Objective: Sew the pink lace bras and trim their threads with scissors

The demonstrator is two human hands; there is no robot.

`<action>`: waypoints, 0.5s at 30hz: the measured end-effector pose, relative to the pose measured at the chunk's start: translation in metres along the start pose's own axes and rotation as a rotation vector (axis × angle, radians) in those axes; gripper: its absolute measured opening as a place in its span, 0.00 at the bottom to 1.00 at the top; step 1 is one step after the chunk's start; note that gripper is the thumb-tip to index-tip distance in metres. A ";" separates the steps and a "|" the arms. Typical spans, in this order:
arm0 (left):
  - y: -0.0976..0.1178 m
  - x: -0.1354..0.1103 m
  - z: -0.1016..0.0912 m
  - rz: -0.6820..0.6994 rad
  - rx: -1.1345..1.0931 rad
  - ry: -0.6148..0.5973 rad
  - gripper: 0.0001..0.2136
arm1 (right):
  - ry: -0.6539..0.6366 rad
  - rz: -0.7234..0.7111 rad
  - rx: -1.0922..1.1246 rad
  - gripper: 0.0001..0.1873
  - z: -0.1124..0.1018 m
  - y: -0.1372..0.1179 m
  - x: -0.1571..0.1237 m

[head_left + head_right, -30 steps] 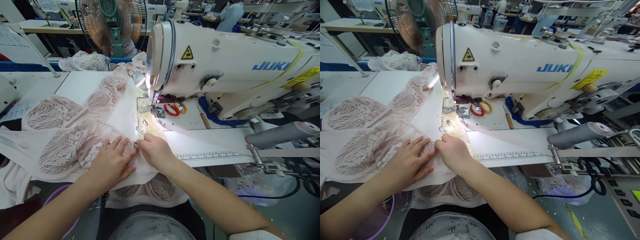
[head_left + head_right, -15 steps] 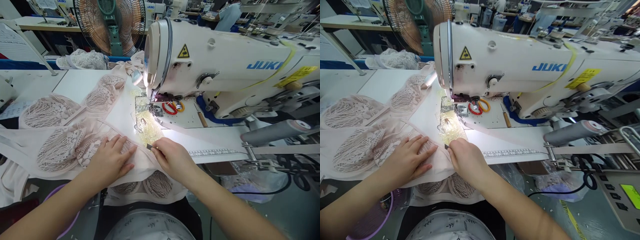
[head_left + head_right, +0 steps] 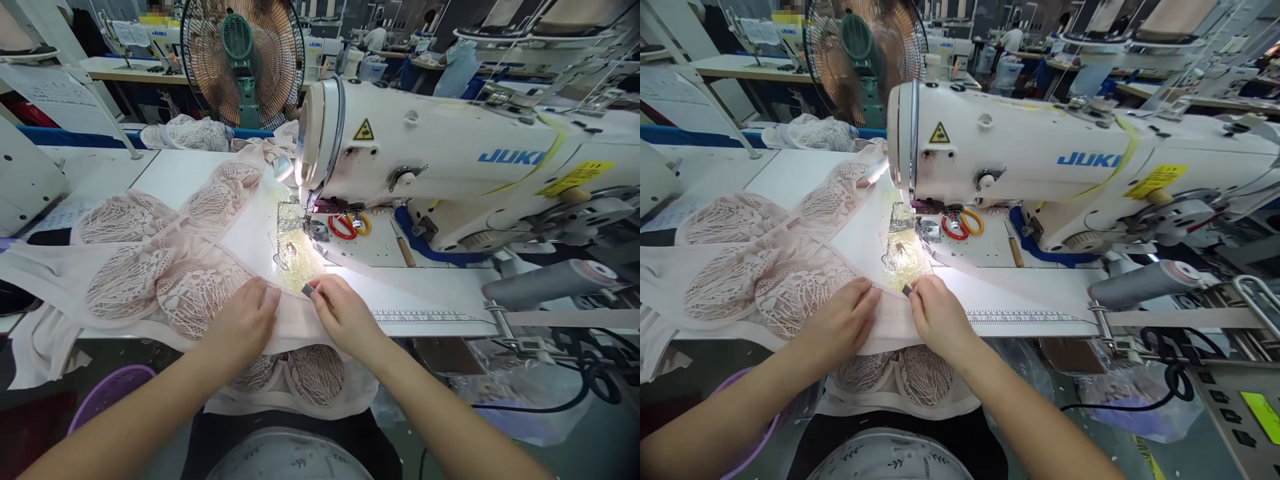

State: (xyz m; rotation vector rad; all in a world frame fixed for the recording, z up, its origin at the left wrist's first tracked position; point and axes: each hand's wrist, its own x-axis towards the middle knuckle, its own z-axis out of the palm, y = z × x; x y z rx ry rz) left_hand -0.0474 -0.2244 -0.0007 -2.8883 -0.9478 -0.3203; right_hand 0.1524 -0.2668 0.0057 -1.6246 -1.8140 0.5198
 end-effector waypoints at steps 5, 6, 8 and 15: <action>0.007 -0.005 0.003 -0.043 0.005 0.022 0.19 | -0.084 -0.114 -0.286 0.11 0.007 -0.009 0.026; 0.007 -0.005 0.003 -0.042 0.009 0.010 0.20 | -0.108 -0.131 -0.334 0.11 0.011 -0.011 0.030; 0.006 -0.005 0.002 -0.040 0.017 -0.014 0.20 | -0.131 -0.146 -0.416 0.11 0.018 -0.016 0.037; 0.004 -0.005 0.007 -0.020 0.021 0.015 0.20 | -0.160 -0.159 -0.493 0.10 0.027 -0.019 0.043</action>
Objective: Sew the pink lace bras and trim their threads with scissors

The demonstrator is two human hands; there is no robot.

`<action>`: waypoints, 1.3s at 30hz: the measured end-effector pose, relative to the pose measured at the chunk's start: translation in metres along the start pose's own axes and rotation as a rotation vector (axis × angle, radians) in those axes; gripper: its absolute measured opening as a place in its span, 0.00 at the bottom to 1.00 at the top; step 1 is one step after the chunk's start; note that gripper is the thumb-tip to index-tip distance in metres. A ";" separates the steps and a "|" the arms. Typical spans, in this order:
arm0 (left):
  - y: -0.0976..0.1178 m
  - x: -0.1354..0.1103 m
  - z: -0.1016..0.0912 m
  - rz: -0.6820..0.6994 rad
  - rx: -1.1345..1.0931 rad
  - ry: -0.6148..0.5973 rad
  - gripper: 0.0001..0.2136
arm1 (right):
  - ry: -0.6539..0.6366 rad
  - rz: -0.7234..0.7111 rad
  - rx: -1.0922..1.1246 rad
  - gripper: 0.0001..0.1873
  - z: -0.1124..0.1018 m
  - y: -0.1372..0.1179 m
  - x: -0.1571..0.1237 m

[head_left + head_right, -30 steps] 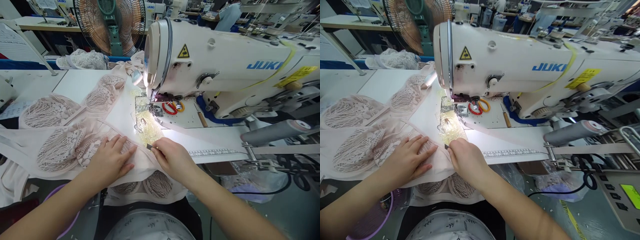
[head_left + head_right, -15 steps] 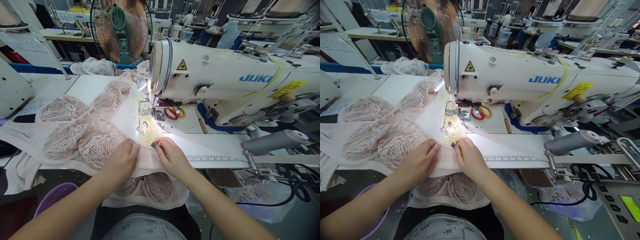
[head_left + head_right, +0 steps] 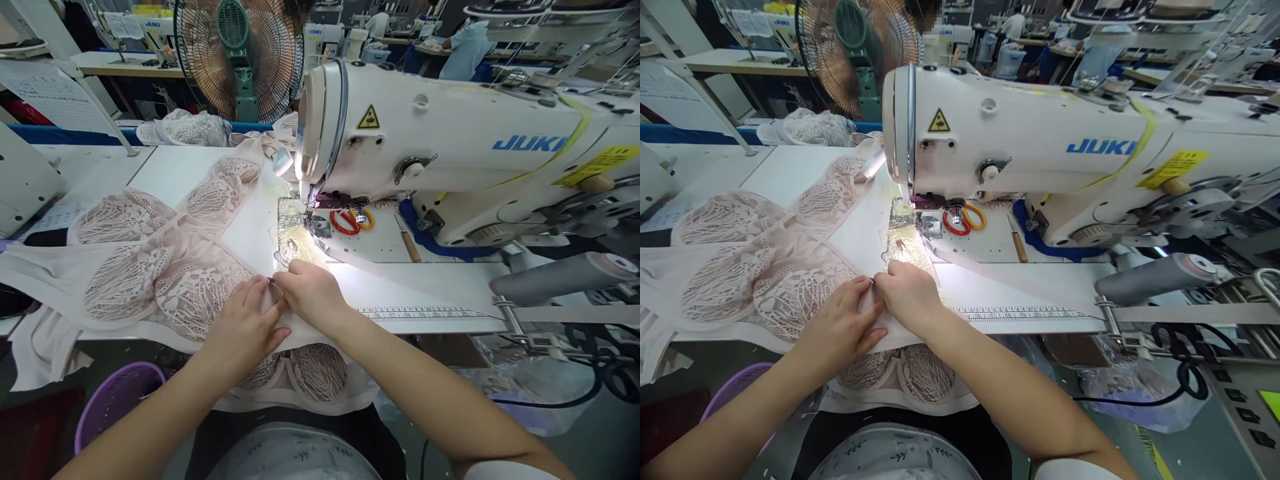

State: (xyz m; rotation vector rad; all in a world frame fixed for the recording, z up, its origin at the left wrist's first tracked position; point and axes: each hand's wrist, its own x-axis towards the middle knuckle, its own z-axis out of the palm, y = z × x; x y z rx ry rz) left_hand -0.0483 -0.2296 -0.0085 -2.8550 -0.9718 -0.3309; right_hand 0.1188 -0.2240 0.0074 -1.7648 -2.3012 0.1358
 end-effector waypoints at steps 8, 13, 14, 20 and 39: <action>-0.001 0.001 0.002 0.033 0.022 0.075 0.22 | -0.108 -0.056 -0.032 0.09 -0.015 0.008 -0.007; 0.000 0.004 -0.002 0.040 0.012 0.060 0.19 | -0.116 -0.045 -0.031 0.09 -0.019 0.013 -0.017; -0.001 0.004 -0.003 0.043 0.013 0.062 0.19 | -0.119 -0.037 -0.028 0.09 -0.019 0.013 -0.019; -0.002 0.005 -0.003 0.065 0.019 0.069 0.18 | -0.157 0.015 -0.038 0.11 -0.031 0.015 -0.033; -0.002 0.006 -0.005 0.067 0.006 0.055 0.18 | -0.117 -0.008 0.018 0.11 -0.015 0.010 -0.020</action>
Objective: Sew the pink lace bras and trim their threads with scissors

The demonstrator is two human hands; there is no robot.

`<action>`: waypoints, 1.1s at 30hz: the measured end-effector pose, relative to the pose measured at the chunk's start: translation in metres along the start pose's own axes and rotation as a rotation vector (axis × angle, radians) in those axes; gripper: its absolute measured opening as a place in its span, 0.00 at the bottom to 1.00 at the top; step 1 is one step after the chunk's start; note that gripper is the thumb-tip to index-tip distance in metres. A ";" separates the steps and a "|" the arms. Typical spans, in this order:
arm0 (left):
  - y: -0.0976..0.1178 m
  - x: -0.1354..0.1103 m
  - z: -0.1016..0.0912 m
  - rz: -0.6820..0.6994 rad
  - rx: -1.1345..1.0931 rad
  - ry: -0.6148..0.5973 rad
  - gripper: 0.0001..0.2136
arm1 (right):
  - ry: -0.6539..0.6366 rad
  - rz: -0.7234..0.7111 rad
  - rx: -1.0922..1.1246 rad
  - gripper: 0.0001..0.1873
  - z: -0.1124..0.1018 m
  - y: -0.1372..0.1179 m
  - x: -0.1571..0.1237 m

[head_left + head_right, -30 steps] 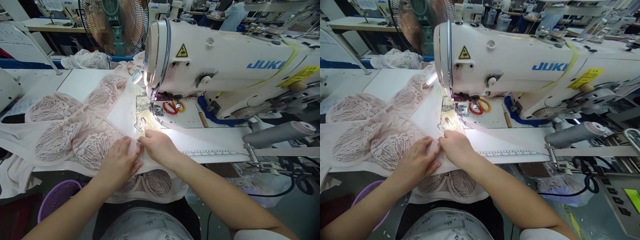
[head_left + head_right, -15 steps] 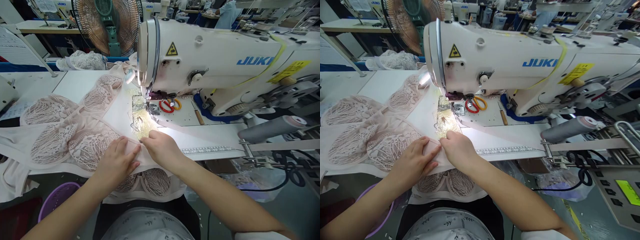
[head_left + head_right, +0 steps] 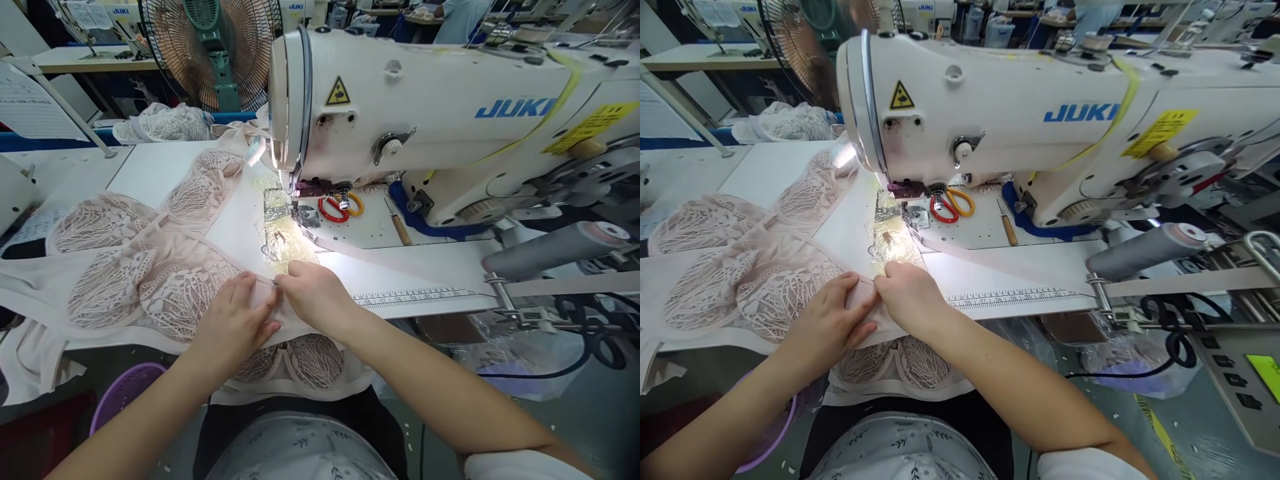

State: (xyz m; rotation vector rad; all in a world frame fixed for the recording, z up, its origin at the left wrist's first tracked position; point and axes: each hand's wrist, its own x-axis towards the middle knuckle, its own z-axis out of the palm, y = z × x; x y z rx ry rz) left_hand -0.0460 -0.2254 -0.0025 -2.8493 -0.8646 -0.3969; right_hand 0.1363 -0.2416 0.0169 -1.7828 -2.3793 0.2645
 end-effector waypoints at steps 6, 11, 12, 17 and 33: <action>0.000 0.002 -0.003 0.008 -0.006 -0.008 0.18 | -0.008 -0.016 -0.009 0.10 -0.005 0.003 -0.006; 0.000 0.002 -0.003 0.004 -0.009 -0.018 0.18 | 0.024 -0.009 -0.004 0.10 -0.003 0.004 -0.006; 0.000 0.002 -0.002 0.007 -0.002 -0.021 0.18 | 0.034 -0.006 0.001 0.11 -0.001 0.003 -0.004; -0.001 0.001 -0.002 -0.009 -0.003 -0.055 0.18 | 0.083 -0.026 0.025 0.11 0.009 0.001 0.007; 0.001 0.000 -0.001 -0.024 -0.010 -0.029 0.18 | 0.185 0.092 0.266 0.13 -0.006 0.018 -0.038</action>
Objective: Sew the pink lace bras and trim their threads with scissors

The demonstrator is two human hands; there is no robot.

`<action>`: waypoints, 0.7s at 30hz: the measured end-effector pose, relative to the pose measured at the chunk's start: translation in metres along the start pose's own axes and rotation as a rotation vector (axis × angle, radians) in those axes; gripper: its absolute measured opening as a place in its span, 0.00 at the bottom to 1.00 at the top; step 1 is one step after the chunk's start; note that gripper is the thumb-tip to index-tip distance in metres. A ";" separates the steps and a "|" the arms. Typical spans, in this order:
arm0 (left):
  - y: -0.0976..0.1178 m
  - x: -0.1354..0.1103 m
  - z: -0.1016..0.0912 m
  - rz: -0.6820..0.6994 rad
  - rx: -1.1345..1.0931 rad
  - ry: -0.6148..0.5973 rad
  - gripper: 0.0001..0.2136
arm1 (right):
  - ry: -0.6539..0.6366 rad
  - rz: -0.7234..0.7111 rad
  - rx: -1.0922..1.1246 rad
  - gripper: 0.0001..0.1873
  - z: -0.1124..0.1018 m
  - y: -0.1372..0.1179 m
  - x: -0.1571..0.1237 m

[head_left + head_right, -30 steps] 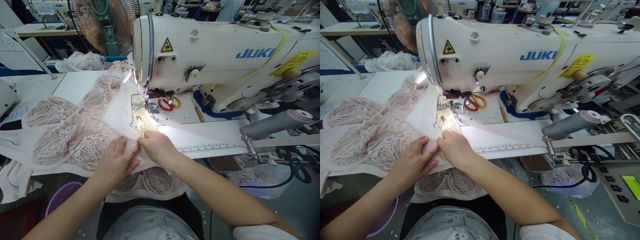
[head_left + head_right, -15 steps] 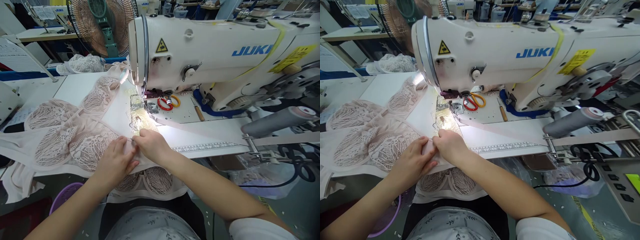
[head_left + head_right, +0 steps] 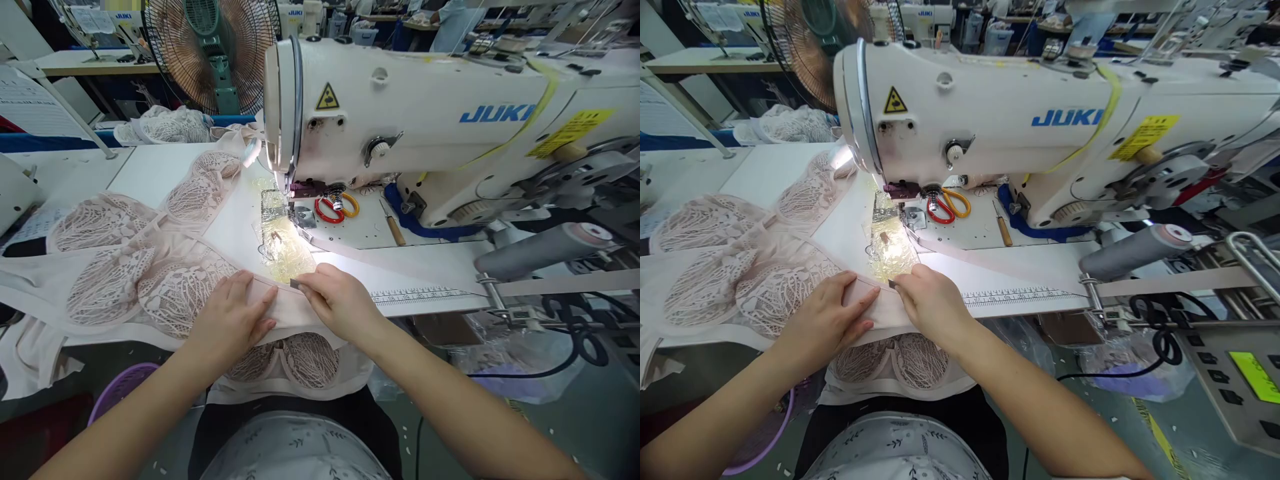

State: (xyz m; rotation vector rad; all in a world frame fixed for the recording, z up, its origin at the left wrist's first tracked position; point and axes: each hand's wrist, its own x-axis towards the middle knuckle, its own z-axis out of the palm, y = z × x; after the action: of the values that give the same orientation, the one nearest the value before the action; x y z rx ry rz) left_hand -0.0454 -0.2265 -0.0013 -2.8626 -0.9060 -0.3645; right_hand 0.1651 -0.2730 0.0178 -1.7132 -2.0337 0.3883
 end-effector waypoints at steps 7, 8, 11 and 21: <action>0.031 0.008 0.001 0.034 -0.034 0.064 0.17 | 0.034 -0.033 -0.051 0.14 0.019 0.002 0.009; 0.034 0.008 0.003 0.018 -0.037 0.065 0.18 | 0.021 -0.043 -0.094 0.14 0.021 0.001 0.011; 0.038 0.005 0.010 -0.020 -0.025 0.071 0.19 | 0.002 -0.060 -0.179 0.14 0.025 -0.001 0.018; 0.033 0.000 0.018 -0.058 -0.102 0.055 0.22 | -0.123 -0.127 -0.248 0.10 0.016 -0.007 0.025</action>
State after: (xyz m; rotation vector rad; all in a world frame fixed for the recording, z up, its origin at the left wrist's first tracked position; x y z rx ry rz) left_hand -0.0227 -0.2502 -0.0199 -2.9058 -0.9900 -0.5066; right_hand 0.1484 -0.2487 0.0116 -1.7240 -2.3500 0.2111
